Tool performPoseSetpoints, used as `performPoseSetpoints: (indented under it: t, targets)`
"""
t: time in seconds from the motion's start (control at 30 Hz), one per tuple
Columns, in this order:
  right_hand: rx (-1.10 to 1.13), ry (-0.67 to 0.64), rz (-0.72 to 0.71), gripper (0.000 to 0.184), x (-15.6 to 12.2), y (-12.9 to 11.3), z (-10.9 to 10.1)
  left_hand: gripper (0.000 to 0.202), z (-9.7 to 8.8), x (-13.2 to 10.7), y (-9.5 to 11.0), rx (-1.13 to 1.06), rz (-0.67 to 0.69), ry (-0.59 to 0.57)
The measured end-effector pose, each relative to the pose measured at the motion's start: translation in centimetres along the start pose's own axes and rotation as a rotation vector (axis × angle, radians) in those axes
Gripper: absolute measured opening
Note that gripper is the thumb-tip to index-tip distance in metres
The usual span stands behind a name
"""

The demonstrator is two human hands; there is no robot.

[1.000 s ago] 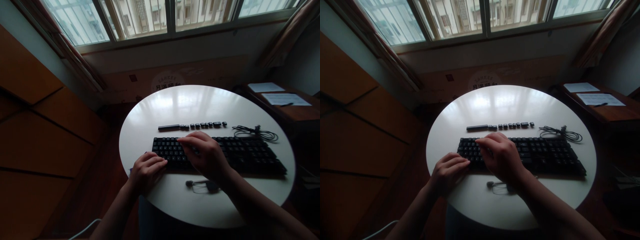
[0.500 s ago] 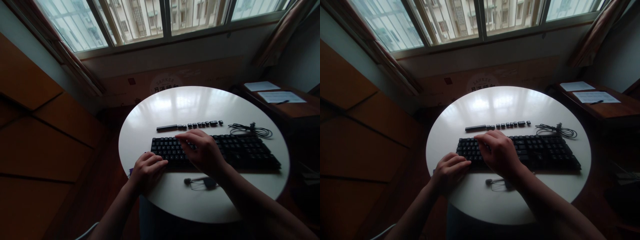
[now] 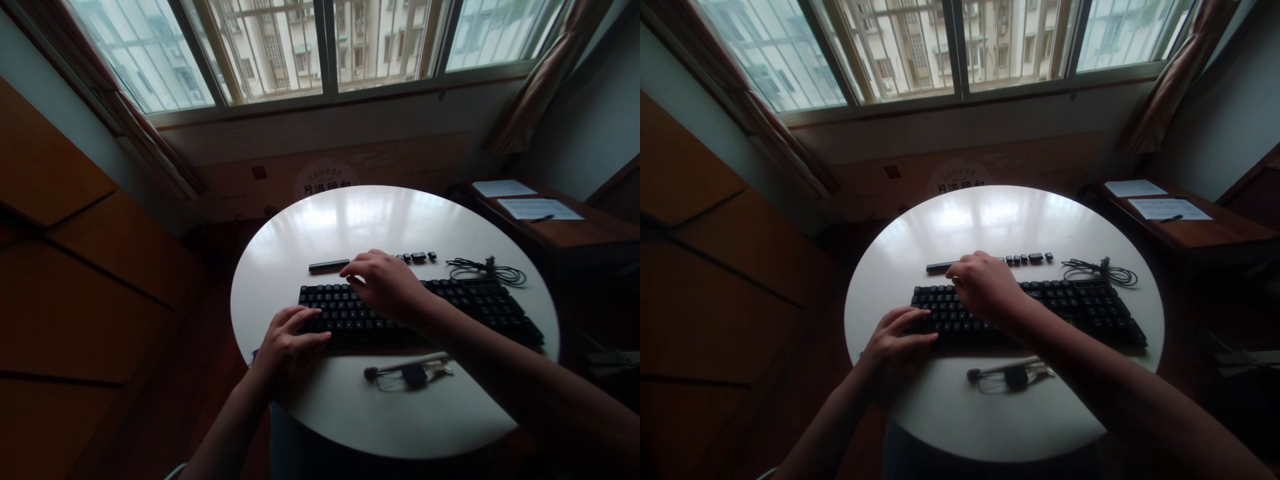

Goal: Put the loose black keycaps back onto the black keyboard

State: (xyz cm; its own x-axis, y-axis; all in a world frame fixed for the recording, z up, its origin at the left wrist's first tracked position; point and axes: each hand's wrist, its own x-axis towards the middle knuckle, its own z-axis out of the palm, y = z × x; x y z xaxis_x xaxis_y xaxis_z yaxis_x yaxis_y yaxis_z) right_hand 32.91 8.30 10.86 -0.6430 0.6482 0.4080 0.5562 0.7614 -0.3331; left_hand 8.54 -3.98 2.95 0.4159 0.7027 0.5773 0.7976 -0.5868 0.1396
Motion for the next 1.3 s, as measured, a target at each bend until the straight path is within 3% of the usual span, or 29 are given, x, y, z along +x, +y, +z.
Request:
performPoseSetpoints:
  t: [0.1,0.23,0.4,0.5,0.6,0.7,0.8,0.87,1.03,1.3]
  targets:
    - [-0.07,-0.15,0.001,0.022,4.2,1.7,0.7,0.019,0.0,0.0,-0.1,0.002,0.021,0.036]
    - [-0.138,-0.334,-0.016,0.024,8.4,2.8,3.3,0.03,-0.1,-0.3,0.1,0.013,-0.004,0.041]
    - [-0.158,-0.396,-0.009,0.023,10.2,2.6,6.0,0.032,-0.2,-0.5,0.7,0.017,-0.078,0.082]
    - [-0.139,-0.369,-0.006,0.023,10.3,2.1,6.0,0.033,-0.3,-0.3,0.9,0.021,-0.081,0.114]
    - [-0.081,-0.283,-0.005,0.023,8.7,1.2,4.2,0.03,-0.5,-0.1,1.1,0.039,-0.068,0.163]
    - [0.091,-0.149,-0.012,0.019,4.8,0.5,1.1,0.025,-0.8,0.0,1.6,0.07,-0.098,0.259]
    - [0.237,-0.189,-0.087,0.016,-0.6,0.4,-1.5,0.024,-1.1,0.5,2.6,0.044,-0.143,0.349]
    - [0.249,-0.244,-0.129,0.017,-3.6,0.6,-2.2,0.022,-1.0,1.2,3.4,-0.012,-0.143,0.335]
    - [0.254,-0.302,-0.146,0.02,-6.2,1.0,-1.0,0.017,0.1,3.4,4.1,-0.135,-0.053,0.142]
    - [0.29,-0.235,-0.289,0.01,-6.2,0.9,1.9,0.009,1.3,3.5,3.5,-0.053,0.06,0.078]
